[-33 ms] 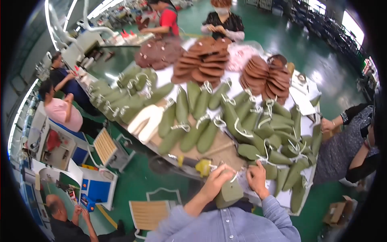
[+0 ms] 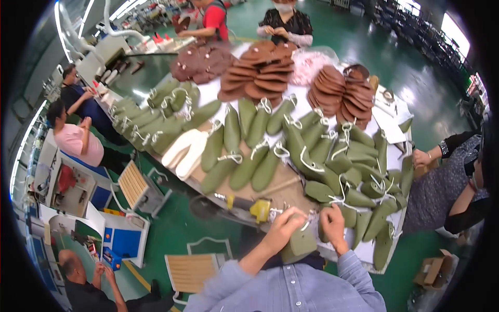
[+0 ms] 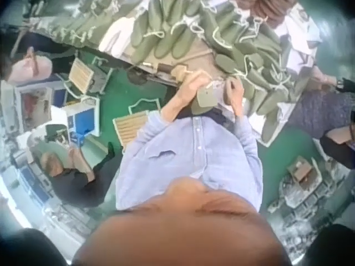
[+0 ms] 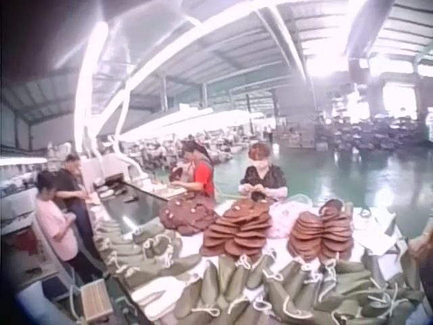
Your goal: Assembling shoe uppers on lasts and tying laces in a manufacturing facility.
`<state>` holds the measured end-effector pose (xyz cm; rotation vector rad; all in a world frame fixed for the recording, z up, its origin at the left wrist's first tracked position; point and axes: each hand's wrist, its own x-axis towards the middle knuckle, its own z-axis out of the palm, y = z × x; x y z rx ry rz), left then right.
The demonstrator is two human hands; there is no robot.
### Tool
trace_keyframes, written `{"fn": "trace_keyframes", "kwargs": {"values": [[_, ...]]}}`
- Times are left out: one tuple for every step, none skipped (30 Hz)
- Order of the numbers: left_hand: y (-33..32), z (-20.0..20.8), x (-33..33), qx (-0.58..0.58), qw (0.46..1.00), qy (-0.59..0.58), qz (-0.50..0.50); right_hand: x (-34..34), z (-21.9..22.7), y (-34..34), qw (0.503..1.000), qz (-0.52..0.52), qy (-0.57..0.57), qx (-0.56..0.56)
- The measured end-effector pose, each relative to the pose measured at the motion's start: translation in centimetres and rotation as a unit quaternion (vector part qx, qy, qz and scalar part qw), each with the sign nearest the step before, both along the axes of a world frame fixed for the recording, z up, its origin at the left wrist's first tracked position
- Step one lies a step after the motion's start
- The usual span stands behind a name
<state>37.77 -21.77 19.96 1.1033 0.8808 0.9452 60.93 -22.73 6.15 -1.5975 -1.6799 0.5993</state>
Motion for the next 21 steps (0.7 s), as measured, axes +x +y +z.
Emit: {"fn": "trace_keyframes", "kwargs": {"values": [[0.6,-1.2,1.1,0.014,0.998,0.048,-0.023,-0.1,1.7,-0.5,0.989,-0.067,0.112,-0.069],[0.9,-1.7,2.5,0.000,0.999,0.044,-0.027,-0.2,4.1,-1.4,0.958,-0.131,0.220,-0.131],[1.0,-2.3,4.0,0.007,0.994,0.107,-0.024,-0.3,5.2,-2.2,0.896,-0.133,0.397,-0.150],[0.6,-2.8,5.4,0.017,0.985,0.168,-0.022,-0.1,6.6,-3.4,0.846,-0.095,0.485,-0.199],[0.3,-3.6,6.4,0.011,0.986,0.165,-0.025,-1.0,6.7,-4.3,0.845,-0.057,0.499,-0.180],[0.1,-4.6,7.6,-0.012,0.981,0.188,-0.052,-1.6,6.8,-5.6,0.844,-0.023,0.512,-0.158],[-0.2,-5.5,8.4,-0.033,0.974,0.214,-0.073,-1.7,5.4,-6.0,0.915,-0.010,0.376,-0.145],[-0.5,-6.7,9.0,-0.034,0.974,0.213,-0.076,-1.6,4.9,-6.7,0.915,-0.013,0.375,-0.146],[-0.7,-7.2,9.4,-0.039,0.977,0.197,-0.075,-2.3,5.1,-7.4,0.889,-0.052,0.424,-0.164],[-1.1,-7.7,9.7,-0.043,0.980,0.181,-0.074,-2.6,5.2,-7.9,0.859,-0.089,0.471,-0.181],[-1.4,-8.2,9.7,-0.053,0.979,0.171,-0.093,-2.4,4.0,-8.4,0.815,-0.126,0.520,-0.222],[-1.4,-8.0,9.8,-0.055,0.979,0.169,-0.104,-2.3,3.0,-8.6,0.814,-0.137,0.521,-0.220],[-1.4,-7.8,9.7,-0.021,0.984,0.149,-0.093,-2.3,2.2,-8.5,0.834,-0.129,0.492,-0.215],[-1.4,-7.6,9.5,0.013,0.988,0.129,-0.080,-2.4,2.0,-8.5,0.853,-0.119,0.463,-0.210],[-1.2,-7.4,9.3,0.074,0.986,0.133,-0.065,-2.6,2.2,-8.0,0.826,-0.115,0.503,-0.229],[-0.6,-6.2,8.9,0.073,0.986,0.131,-0.075,-2.8,2.3,-7.4,0.825,-0.125,0.503,-0.226],[0.0,-4.6,8.6,0.079,0.982,0.143,-0.098,-2.9,2.5,-6.8,0.861,-0.104,0.444,-0.228],[0.4,-3.2,8.3,0.086,0.977,0.155,-0.119,-2.9,2.7,-6.3,0.892,-0.080,0.382,-0.228],[0.6,-2.6,8.0,0.084,0.976,0.169,-0.107,-2.7,2.8,-6.1,0.897,-0.051,0.358,-0.255],[0.8,-1.7,7.8,0.088,0.976,0.167,-0.112,-2.3,3.0,-6.0,0.898,-0.055,0.357,-0.250],[0.8,-0.8,7.6,0.140,0.959,0.194,-0.155,-1.8,3.2,-6.2,0.917,-0.034,0.326,-0.226]]}}
